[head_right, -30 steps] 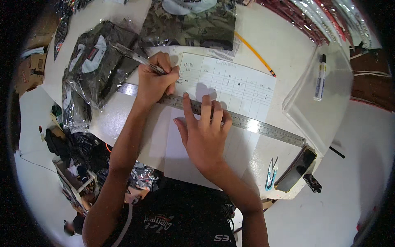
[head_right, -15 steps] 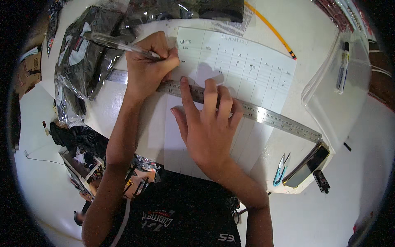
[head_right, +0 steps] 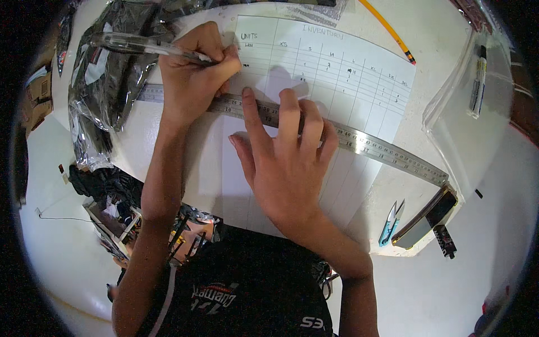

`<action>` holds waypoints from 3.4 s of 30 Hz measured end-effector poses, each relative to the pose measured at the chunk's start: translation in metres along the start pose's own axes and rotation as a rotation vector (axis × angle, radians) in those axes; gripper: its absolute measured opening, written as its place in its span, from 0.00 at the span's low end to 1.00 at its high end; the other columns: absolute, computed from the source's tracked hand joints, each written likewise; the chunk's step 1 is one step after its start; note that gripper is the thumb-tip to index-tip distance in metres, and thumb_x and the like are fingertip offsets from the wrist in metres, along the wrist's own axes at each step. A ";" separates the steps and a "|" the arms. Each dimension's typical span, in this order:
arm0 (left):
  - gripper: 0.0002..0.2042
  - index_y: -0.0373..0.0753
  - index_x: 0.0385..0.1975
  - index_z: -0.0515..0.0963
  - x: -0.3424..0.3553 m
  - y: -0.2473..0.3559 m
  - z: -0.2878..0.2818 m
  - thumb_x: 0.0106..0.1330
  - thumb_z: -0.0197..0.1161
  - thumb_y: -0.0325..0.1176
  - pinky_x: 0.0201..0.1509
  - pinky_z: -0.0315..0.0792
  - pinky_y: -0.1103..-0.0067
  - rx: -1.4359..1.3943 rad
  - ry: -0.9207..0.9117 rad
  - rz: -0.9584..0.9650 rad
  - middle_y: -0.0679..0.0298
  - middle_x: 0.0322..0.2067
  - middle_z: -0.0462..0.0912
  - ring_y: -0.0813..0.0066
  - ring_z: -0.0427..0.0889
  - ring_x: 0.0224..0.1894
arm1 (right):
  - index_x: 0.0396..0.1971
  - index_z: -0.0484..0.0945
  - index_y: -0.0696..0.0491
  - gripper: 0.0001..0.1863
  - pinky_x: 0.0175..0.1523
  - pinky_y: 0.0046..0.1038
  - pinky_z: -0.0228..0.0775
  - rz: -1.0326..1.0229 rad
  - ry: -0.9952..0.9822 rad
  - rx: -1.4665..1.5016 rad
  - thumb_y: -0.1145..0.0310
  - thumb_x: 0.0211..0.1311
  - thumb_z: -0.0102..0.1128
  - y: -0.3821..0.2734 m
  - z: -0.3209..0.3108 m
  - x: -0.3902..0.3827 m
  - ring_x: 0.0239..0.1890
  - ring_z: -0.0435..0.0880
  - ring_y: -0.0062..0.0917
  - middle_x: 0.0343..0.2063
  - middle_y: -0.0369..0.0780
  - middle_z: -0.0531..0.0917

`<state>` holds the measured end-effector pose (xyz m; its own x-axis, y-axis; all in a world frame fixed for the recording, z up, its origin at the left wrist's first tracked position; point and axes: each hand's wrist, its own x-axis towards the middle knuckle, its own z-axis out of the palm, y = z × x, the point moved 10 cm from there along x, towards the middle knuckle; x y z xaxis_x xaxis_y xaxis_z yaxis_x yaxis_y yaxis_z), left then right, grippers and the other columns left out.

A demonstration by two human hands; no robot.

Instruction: The recorder is counting and recording the inventory of packaged camouflage and patterned shirts on a worksheet.

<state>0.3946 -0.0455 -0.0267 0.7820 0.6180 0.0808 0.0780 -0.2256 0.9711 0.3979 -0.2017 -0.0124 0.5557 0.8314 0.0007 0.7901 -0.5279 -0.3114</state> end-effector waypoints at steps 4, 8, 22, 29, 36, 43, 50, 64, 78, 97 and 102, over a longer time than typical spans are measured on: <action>0.15 0.37 0.14 0.62 0.000 0.002 0.001 0.53 0.63 0.18 0.17 0.56 0.84 0.000 -0.006 0.031 0.72 0.13 0.64 0.89 0.65 0.14 | 0.61 0.74 0.36 0.29 0.55 0.47 0.52 -0.006 0.016 0.009 0.48 0.58 0.63 0.000 -0.002 0.000 0.56 0.62 0.42 0.56 0.44 0.64; 0.15 0.37 0.14 0.62 0.001 0.000 0.002 0.52 0.62 0.17 0.18 0.55 0.83 -0.011 0.003 0.032 0.71 0.13 0.63 0.89 0.63 0.15 | 0.61 0.74 0.36 0.29 0.55 0.47 0.52 0.002 0.014 0.020 0.48 0.58 0.64 0.002 -0.001 -0.001 0.56 0.62 0.42 0.56 0.44 0.64; 0.15 0.36 0.14 0.60 0.003 0.008 0.002 0.50 0.62 0.17 0.22 0.51 0.82 0.079 -0.017 0.118 0.72 0.15 0.60 0.87 0.56 0.20 | 0.60 0.75 0.35 0.29 0.55 0.47 0.52 0.009 -0.008 0.013 0.48 0.57 0.64 0.002 0.000 0.000 0.56 0.61 0.43 0.57 0.43 0.63; 0.17 0.39 0.16 0.62 0.001 0.005 0.004 0.55 0.60 0.10 0.14 0.57 0.86 -0.028 -0.021 0.051 0.70 0.17 0.65 0.89 0.64 0.14 | 0.60 0.75 0.35 0.28 0.55 0.46 0.52 0.018 -0.027 0.040 0.48 0.58 0.64 0.003 0.001 0.000 0.56 0.61 0.42 0.56 0.43 0.63; 0.17 0.38 0.16 0.63 0.001 0.004 0.006 0.56 0.60 0.11 0.14 0.57 0.86 0.002 -0.055 0.073 0.70 0.17 0.66 0.89 0.65 0.14 | 0.59 0.75 0.35 0.28 0.55 0.46 0.52 0.017 -0.022 0.030 0.48 0.57 0.64 0.003 -0.001 0.001 0.56 0.60 0.42 0.57 0.42 0.62; 0.17 0.38 0.16 0.62 0.001 0.003 0.004 0.56 0.61 0.11 0.14 0.57 0.86 -0.019 -0.042 0.053 0.70 0.17 0.65 0.88 0.65 0.14 | 0.59 0.76 0.35 0.28 0.56 0.47 0.51 0.025 -0.019 0.049 0.48 0.57 0.64 0.004 0.000 0.001 0.57 0.60 0.42 0.57 0.42 0.62; 0.16 0.38 0.17 0.63 0.001 0.003 0.003 0.55 0.62 0.11 0.13 0.56 0.86 0.018 -0.044 0.076 0.70 0.18 0.66 0.89 0.64 0.14 | 0.59 0.76 0.35 0.28 0.57 0.47 0.51 0.033 -0.025 0.053 0.48 0.58 0.64 0.003 0.000 0.002 0.57 0.60 0.42 0.57 0.42 0.63; 0.17 0.39 0.16 0.62 0.000 0.002 0.003 0.53 0.62 0.12 0.17 0.54 0.84 -0.074 0.061 -0.099 0.69 0.17 0.66 0.86 0.61 0.15 | 0.59 0.76 0.34 0.28 0.55 0.46 0.52 0.032 -0.015 0.049 0.48 0.57 0.65 0.005 0.001 0.000 0.57 0.60 0.43 0.56 0.42 0.63; 0.17 0.38 0.17 0.62 -0.003 0.007 -0.013 0.56 0.61 0.11 0.11 0.56 0.86 -0.029 0.033 0.101 0.69 0.18 0.67 0.89 0.63 0.12 | 0.59 0.77 0.34 0.28 0.56 0.44 0.52 0.030 -0.015 0.031 0.48 0.55 0.65 0.005 -0.002 0.002 0.56 0.61 0.41 0.56 0.41 0.64; 0.16 0.38 0.14 0.62 -0.009 0.000 -0.020 0.55 0.61 0.14 0.17 0.60 0.85 -0.002 0.054 -0.015 0.73 0.12 0.67 0.90 0.68 0.15 | 0.60 0.75 0.35 0.28 0.57 0.45 0.53 0.040 -0.038 -0.001 0.49 0.57 0.64 -0.002 0.000 -0.001 0.58 0.61 0.42 0.59 0.43 0.63; 0.16 0.38 0.16 0.63 -0.011 0.006 -0.023 0.57 0.62 0.15 0.17 0.61 0.85 -0.115 0.099 -0.068 0.72 0.13 0.68 0.89 0.69 0.16 | 0.61 0.74 0.36 0.29 0.55 0.46 0.55 0.035 -0.055 -0.012 0.50 0.57 0.64 -0.005 -0.008 0.002 0.56 0.63 0.44 0.59 0.45 0.63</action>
<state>0.3729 -0.0365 -0.0165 0.7121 0.7014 0.0307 0.0525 -0.0967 0.9939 0.3970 -0.1988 -0.0030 0.5686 0.8202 -0.0624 0.7734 -0.5589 -0.2991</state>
